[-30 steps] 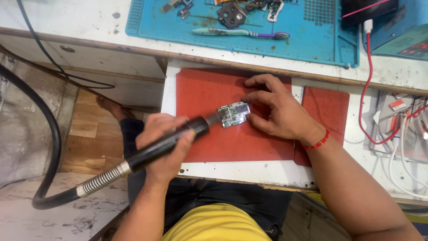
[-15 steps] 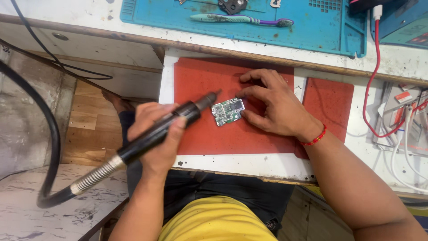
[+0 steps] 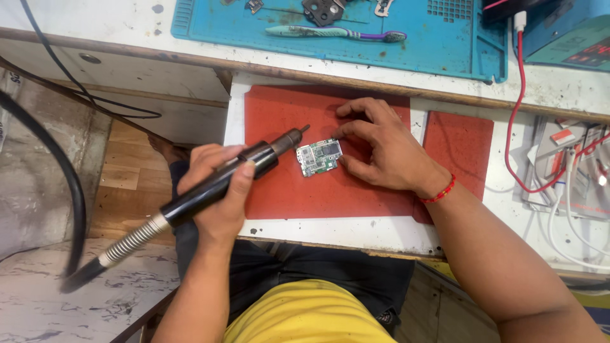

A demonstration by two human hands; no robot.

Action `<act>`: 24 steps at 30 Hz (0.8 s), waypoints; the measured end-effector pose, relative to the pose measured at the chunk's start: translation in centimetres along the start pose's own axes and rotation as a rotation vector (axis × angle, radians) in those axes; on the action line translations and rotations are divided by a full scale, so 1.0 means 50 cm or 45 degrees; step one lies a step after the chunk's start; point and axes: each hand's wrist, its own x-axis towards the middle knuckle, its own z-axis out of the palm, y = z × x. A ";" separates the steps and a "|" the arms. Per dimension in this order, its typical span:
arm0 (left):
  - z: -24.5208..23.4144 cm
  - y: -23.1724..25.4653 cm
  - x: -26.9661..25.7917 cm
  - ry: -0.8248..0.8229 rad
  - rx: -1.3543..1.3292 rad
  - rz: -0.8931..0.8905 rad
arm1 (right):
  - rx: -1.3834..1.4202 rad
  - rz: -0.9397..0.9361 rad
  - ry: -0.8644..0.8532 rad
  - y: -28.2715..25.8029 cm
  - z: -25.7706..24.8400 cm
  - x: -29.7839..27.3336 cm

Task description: The person cleans a small electronic circuit board using a toothbrush and a hot air gun. They scrub the board with the toothbrush and then apply heat with the hot air gun, repeating these actions to clean the surface.

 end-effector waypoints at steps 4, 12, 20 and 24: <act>-0.001 0.004 0.001 -0.203 -0.037 0.134 | -0.019 0.007 -0.010 0.003 0.003 -0.004; 0.001 0.024 0.007 -0.122 0.037 0.067 | -0.033 0.035 -0.022 0.000 0.001 -0.001; -0.007 0.024 0.013 -0.186 0.053 0.102 | 0.019 -0.002 0.026 0.014 0.004 0.002; -0.003 0.027 0.015 -0.278 0.013 0.210 | 0.024 0.012 0.031 0.015 0.003 -0.003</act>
